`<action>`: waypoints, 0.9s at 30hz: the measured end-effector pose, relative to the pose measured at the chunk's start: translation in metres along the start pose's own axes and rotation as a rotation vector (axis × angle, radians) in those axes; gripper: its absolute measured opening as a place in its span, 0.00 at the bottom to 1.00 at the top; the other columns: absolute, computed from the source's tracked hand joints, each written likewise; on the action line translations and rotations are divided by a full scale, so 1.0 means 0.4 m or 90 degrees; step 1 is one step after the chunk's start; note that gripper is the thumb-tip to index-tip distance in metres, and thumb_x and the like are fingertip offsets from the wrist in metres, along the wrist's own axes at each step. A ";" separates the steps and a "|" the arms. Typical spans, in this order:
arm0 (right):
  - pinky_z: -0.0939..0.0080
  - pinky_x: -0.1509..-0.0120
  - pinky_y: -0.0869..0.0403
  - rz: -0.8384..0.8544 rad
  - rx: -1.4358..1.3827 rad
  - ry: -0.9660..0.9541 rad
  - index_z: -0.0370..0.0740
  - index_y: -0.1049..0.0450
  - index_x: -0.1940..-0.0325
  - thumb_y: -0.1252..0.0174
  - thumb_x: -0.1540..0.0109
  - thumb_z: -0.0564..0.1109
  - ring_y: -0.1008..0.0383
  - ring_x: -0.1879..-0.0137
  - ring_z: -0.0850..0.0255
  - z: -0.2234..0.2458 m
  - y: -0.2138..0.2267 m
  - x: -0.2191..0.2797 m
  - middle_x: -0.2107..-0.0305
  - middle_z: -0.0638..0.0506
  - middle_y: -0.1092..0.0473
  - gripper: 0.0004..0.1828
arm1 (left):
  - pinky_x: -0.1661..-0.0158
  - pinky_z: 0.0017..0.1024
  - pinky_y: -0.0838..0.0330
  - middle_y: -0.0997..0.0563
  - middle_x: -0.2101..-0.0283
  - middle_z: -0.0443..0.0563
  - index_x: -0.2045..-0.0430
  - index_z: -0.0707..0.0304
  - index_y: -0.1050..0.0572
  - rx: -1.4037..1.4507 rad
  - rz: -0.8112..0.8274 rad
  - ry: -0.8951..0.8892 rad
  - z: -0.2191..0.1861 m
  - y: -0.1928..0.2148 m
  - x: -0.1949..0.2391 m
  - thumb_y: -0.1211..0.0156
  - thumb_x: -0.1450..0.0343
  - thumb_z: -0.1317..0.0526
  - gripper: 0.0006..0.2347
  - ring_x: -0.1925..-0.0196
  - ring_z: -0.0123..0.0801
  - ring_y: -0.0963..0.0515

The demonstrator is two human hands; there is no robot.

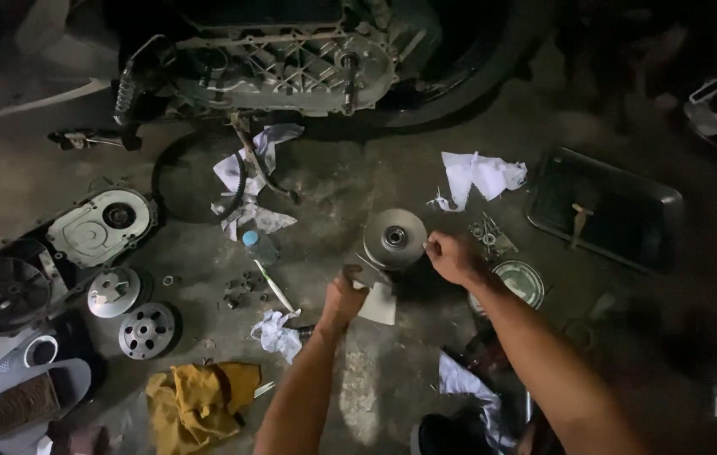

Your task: Repairing motorcycle CVT components by inspecting and cleaning rollers and pulleys

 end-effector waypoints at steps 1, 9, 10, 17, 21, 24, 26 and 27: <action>0.48 0.58 0.27 0.005 -0.106 -0.019 0.39 0.28 0.64 0.45 0.37 0.43 0.24 0.64 0.41 0.018 0.007 0.011 0.76 0.37 0.28 0.05 | 0.56 0.59 0.27 0.16 0.61 0.65 0.63 0.66 0.20 -0.009 -0.009 0.046 -0.025 0.029 -0.006 0.31 0.42 0.61 0.15 0.51 0.57 0.18; 0.47 0.57 0.25 0.078 -0.047 -0.083 0.44 0.25 0.66 0.43 0.37 0.50 0.21 0.63 0.45 0.028 -0.131 0.031 0.76 0.43 0.25 0.09 | 0.43 0.50 0.28 0.17 0.47 0.55 0.51 0.57 0.20 0.149 -0.081 0.159 0.040 0.278 -0.015 0.28 0.38 0.54 0.22 0.40 0.51 0.22; 0.50 0.58 0.26 0.107 -0.051 -0.085 0.49 0.24 0.68 0.44 0.38 0.51 0.22 0.65 0.49 0.073 -0.127 0.040 0.77 0.48 0.26 0.08 | 0.45 0.47 0.28 0.17 0.48 0.50 0.50 0.52 0.19 0.204 -0.084 0.185 0.061 0.312 -0.017 0.27 0.39 0.52 0.22 0.42 0.47 0.21; 0.50 0.49 0.22 0.263 -0.249 0.023 0.42 0.21 0.55 0.37 0.40 0.41 0.18 0.55 0.46 0.341 -0.355 0.037 0.65 0.43 0.20 0.09 | 0.47 0.46 0.27 0.17 0.51 0.61 0.48 0.58 0.22 0.231 -0.132 0.180 0.089 0.554 0.147 0.25 0.41 0.54 0.26 0.45 0.53 0.19; 0.52 0.43 0.26 0.431 -0.343 0.010 0.41 0.24 0.48 0.35 0.44 0.44 0.23 0.50 0.52 0.510 -0.485 0.056 0.60 0.44 0.23 0.20 | 0.58 0.42 0.28 0.18 0.65 0.57 0.54 0.58 0.18 0.242 -0.148 0.198 0.142 0.632 0.230 0.25 0.42 0.55 0.22 0.61 0.46 0.19; 0.58 0.51 0.25 0.406 -0.276 -0.032 0.51 0.19 0.58 0.31 0.44 0.56 0.21 0.56 0.58 0.612 -0.551 0.065 0.68 0.54 0.21 0.15 | 0.59 0.39 0.27 0.21 0.63 0.62 0.49 0.59 0.21 0.324 -0.174 0.195 0.207 0.668 0.274 0.24 0.41 0.53 0.26 0.61 0.45 0.21; 0.57 0.51 0.25 0.398 -0.226 -0.033 0.53 0.19 0.58 0.31 0.44 0.59 0.20 0.55 0.54 0.677 -0.569 0.080 0.67 0.53 0.21 0.16 | 0.55 0.42 0.26 0.22 0.53 0.67 0.45 0.61 0.23 0.376 -0.198 0.204 0.230 0.695 0.322 0.23 0.39 0.50 0.29 0.52 0.50 0.20; 0.55 0.50 0.25 0.379 -0.236 -0.040 0.51 0.19 0.59 0.31 0.44 0.57 0.19 0.54 0.51 0.708 -0.563 0.089 0.67 0.50 0.20 0.15 | 0.53 0.41 0.29 0.24 0.52 0.65 0.43 0.65 0.26 0.440 -0.195 0.217 0.223 0.706 0.357 0.25 0.37 0.53 0.29 0.52 0.49 0.24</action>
Point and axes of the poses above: each hand's wrist, its own x-axis away from the middle knuckle, its own y-axis out of the back of the hand, z = x × y, the point moved 2 cm from there along -x, towards the middle knuckle
